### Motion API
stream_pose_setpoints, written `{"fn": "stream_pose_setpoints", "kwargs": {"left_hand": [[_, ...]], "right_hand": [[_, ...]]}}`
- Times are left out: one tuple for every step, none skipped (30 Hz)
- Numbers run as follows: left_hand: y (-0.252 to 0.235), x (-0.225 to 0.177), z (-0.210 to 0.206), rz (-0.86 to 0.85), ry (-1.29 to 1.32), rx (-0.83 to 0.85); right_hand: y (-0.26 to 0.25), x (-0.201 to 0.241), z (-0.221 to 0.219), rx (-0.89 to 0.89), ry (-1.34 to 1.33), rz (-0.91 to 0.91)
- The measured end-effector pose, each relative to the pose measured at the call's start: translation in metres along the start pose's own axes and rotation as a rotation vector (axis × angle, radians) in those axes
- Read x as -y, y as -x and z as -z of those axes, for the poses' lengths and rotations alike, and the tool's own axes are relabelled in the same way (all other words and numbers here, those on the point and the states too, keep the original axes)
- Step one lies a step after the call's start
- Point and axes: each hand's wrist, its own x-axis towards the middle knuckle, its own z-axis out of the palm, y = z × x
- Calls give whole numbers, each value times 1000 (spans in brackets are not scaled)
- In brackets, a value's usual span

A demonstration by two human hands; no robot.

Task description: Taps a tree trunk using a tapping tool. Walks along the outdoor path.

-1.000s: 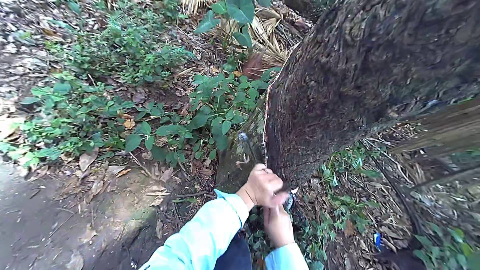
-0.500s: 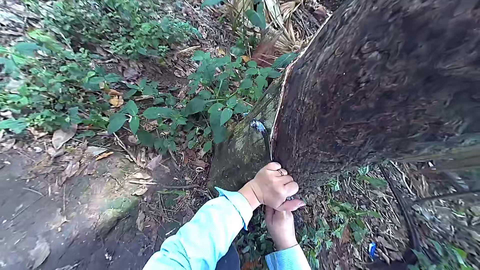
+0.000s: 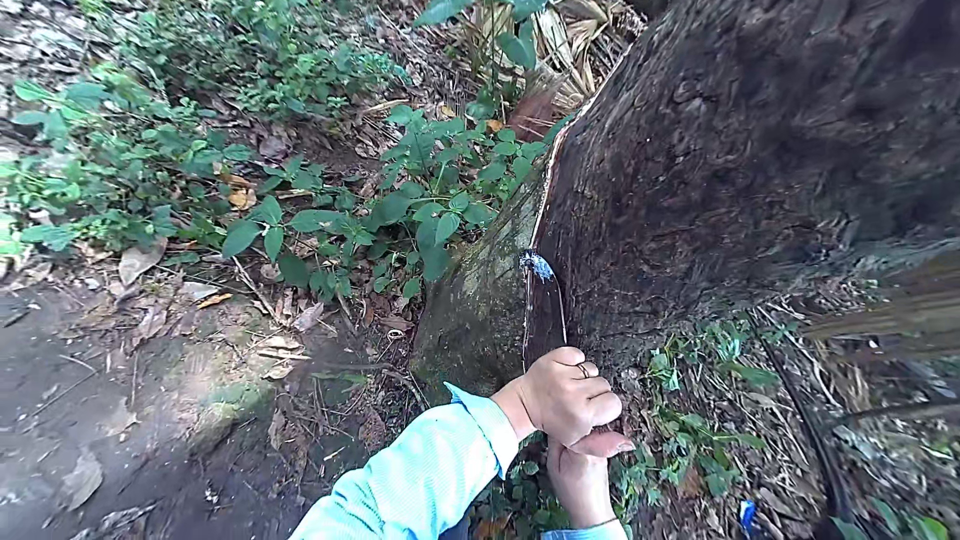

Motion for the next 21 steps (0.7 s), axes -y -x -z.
{"fn": "stream_pose_setpoints", "kwargs": {"left_hand": [[1,-1,0,-4,4,9],[0,0,2,-13,9,21],[-2,3,2,-22,9,28],[-3,5,1,-22,6,24],[-3,4,-2,-12,-2,17],[2,-2,-3,9,-9,16],[6,-9,-4,26,-23,20],[8,-12,-4,30,-32,22],[7,-10,-2,19,-31,32],[5,-9,1,8,-18,54],[2,-7,6,8,-4,81],[-3,-4,8,12,1,92],[-7,0,7,24,5,85],[-6,-3,4,46,0,79],[1,-13,1,67,-8,91],[7,-21,-1,76,-16,105],[10,-23,-1,72,-22,115],[10,-23,1,60,-16,129],[10,-23,6,48,-5,157],[7,-21,9,41,3,177],[2,-16,9,42,11,176]], "right_hand": [[2,0,0,10,-1,-6],[1,1,-1,15,-8,-15],[-1,1,-2,20,-17,-23],[-4,-1,-2,24,-17,-25],[-5,-3,-2,33,-9,-27],[-1,-4,0,55,-3,-41],[5,-3,3,80,-3,-57],[7,-2,3,84,8,-56],[7,0,1,72,7,-54],[7,5,1,65,1,-60],[7,10,2,70,-4,-73],[2,11,4,81,-4,-81],[-4,10,6,98,-3,-89],[-5,8,9,128,-1,-111],[4,6,12,157,2,-137],[12,3,13,180,-14,-154],[16,2,11,185,-23,-155],[19,4,10,179,-32,-160],[22,9,10,180,-39,-175],[21,13,10,181,-38,-187],[15,14,10,184,-29,-187]]}}
